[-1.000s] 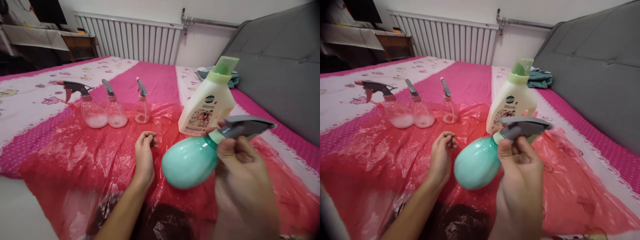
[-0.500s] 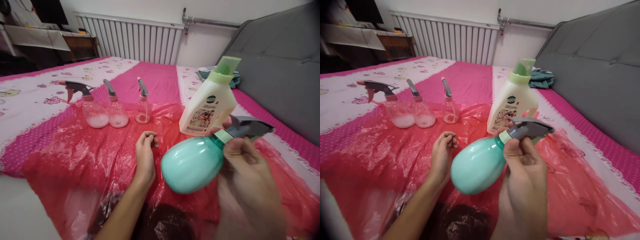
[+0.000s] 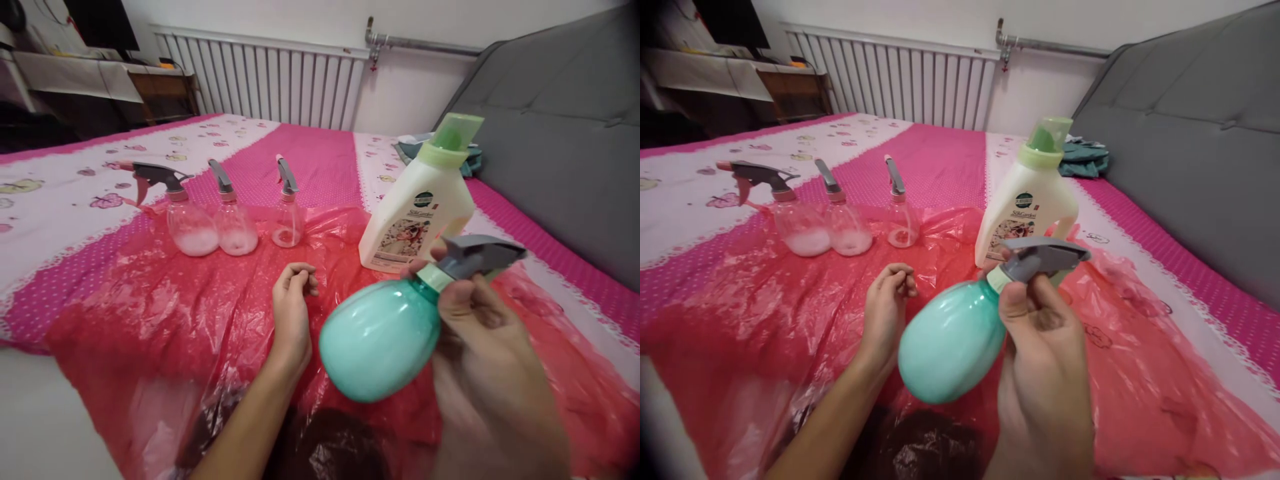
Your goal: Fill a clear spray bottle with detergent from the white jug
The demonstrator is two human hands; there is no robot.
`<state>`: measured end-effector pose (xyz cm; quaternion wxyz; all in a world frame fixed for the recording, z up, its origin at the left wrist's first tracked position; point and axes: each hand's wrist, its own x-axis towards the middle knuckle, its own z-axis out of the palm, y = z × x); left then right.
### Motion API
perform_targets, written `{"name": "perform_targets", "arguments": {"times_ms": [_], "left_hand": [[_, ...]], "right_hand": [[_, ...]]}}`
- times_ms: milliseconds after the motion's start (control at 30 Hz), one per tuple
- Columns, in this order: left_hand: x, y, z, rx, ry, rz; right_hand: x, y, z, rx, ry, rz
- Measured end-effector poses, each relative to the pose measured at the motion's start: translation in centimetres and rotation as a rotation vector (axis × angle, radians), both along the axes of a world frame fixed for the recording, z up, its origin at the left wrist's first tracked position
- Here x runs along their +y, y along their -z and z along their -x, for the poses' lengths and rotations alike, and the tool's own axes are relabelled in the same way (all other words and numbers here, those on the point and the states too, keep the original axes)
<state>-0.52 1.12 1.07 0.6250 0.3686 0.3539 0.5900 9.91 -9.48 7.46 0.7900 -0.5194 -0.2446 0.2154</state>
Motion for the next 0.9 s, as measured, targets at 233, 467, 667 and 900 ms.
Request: {"name": "perform_targets", "arguments": {"times_ms": [233,467,667,900], "left_hand": [[0.19,-0.07,-0.06,0.005,0.012,0.008],[0.22,0.12,0.02,0.021,0.004,-0.009],[0.16,0.04,-0.03,0.012,0.002,-0.016],[0.06,-0.07,-0.04,0.016,-0.012,-0.004]], "right_hand": [[0.06,-0.26,0.23,0.013,-0.050,-0.011],[0.51,-0.36,0.66,0.027,-0.072,0.011],[0.56,-0.24,0.32,0.034,0.045,0.011],[0.30,-0.02,0.25,-0.099,0.082,0.038]]}}
